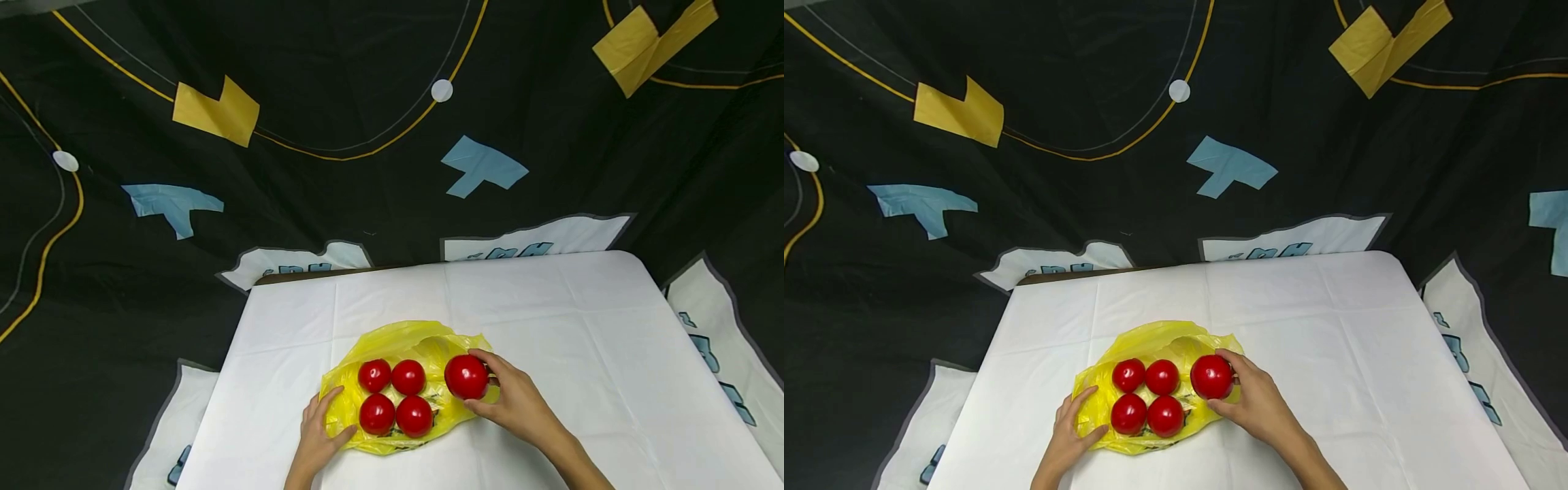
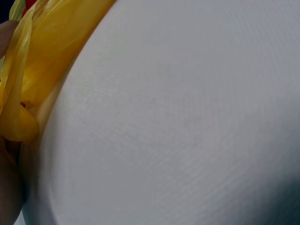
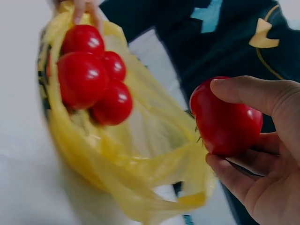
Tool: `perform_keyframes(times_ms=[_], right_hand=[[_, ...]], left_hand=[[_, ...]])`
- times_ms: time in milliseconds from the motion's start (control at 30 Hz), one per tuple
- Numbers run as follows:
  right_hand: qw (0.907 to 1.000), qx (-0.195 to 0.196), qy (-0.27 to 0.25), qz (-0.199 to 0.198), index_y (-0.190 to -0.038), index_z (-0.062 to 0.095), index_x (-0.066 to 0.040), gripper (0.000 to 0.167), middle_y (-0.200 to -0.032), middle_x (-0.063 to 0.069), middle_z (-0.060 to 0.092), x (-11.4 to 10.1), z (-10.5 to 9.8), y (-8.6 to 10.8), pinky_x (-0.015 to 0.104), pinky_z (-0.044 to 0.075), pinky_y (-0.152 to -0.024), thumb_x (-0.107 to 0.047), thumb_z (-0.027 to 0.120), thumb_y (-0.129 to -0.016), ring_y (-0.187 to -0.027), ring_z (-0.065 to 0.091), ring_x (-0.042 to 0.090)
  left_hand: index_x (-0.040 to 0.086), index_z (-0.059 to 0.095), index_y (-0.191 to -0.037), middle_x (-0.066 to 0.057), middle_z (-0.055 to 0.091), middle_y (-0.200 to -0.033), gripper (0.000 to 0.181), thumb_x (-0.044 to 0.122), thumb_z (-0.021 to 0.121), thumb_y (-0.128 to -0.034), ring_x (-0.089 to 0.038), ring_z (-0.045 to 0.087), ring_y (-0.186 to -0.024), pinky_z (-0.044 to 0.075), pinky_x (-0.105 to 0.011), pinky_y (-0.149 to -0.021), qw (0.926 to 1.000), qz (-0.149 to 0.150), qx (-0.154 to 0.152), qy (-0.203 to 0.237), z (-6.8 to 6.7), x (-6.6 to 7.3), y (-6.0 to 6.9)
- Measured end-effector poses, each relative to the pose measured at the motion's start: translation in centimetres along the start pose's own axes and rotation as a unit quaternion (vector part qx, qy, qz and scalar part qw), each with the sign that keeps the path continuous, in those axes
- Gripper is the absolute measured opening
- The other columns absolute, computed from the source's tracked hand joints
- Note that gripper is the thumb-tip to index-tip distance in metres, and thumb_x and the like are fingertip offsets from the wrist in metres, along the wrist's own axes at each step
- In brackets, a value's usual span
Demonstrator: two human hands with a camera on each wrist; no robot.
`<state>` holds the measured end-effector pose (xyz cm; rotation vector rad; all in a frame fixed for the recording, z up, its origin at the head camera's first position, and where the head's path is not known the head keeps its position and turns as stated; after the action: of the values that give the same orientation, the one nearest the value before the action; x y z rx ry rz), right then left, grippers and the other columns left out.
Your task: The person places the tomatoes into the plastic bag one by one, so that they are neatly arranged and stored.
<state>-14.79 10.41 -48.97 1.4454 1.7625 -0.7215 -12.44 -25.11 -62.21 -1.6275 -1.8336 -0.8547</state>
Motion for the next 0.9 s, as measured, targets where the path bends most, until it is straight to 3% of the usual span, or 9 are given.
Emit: perform_keyframes(times_ms=[233,567,900], right_hand=[[0.9996,-0.015,-0.018,-0.014,-0.133,0.050,-0.008,0.074,-0.124,0.007,0.058,1.1,2.6,-0.7,0.034,0.055,-0.082,-0.012,0.085,-0.068,-0.100,0.062,0.025],[0.9994,-0.018,0.008,-0.027,-0.133,0.049,-0.005,0.074,-0.125,0.015,0.056,2.6,6.0,-1.8,0.046,0.050,-0.090,-0.013,0.084,-0.068,-0.110,0.056,0.031],[0.9986,-0.014,0.034,-0.038,-0.130,0.049,-0.001,0.073,-0.122,0.016,0.058,3.3,7.4,-2.5,0.048,0.049,-0.091,-0.010,0.085,-0.067,-0.108,0.057,0.034]], left_hand=[[0.028,0.047,-0.137,-0.011,0.037,-0.137,0.076,0.042,0.080,-0.0699,-0.034,0.024,-0.130,0.018,-0.067,-0.102,1.0000,0.001,0.001,-0.004,-0.1,0.1,0.1],[0.028,0.047,-0.137,-0.011,0.035,-0.139,0.076,0.044,0.079,-0.0701,-0.035,0.023,-0.130,0.018,-0.068,-0.102,1.0000,-0.006,0.000,-0.005,0.0,0.0,0.1],[0.028,0.047,-0.137,-0.010,0.035,-0.139,0.076,0.038,0.081,-0.0693,-0.034,0.023,-0.131,0.018,-0.069,-0.102,1.0000,-0.004,0.000,-0.007,-0.1,0.1,0.1]])
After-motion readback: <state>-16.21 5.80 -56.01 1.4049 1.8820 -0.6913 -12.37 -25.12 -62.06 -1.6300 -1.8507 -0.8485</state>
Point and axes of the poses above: each hand's wrist, its own y-axis away from the middle knuckle, its own z-axis out of the palm, x = y × z, the point moved 9 cm from there along -y, towards the middle knuckle
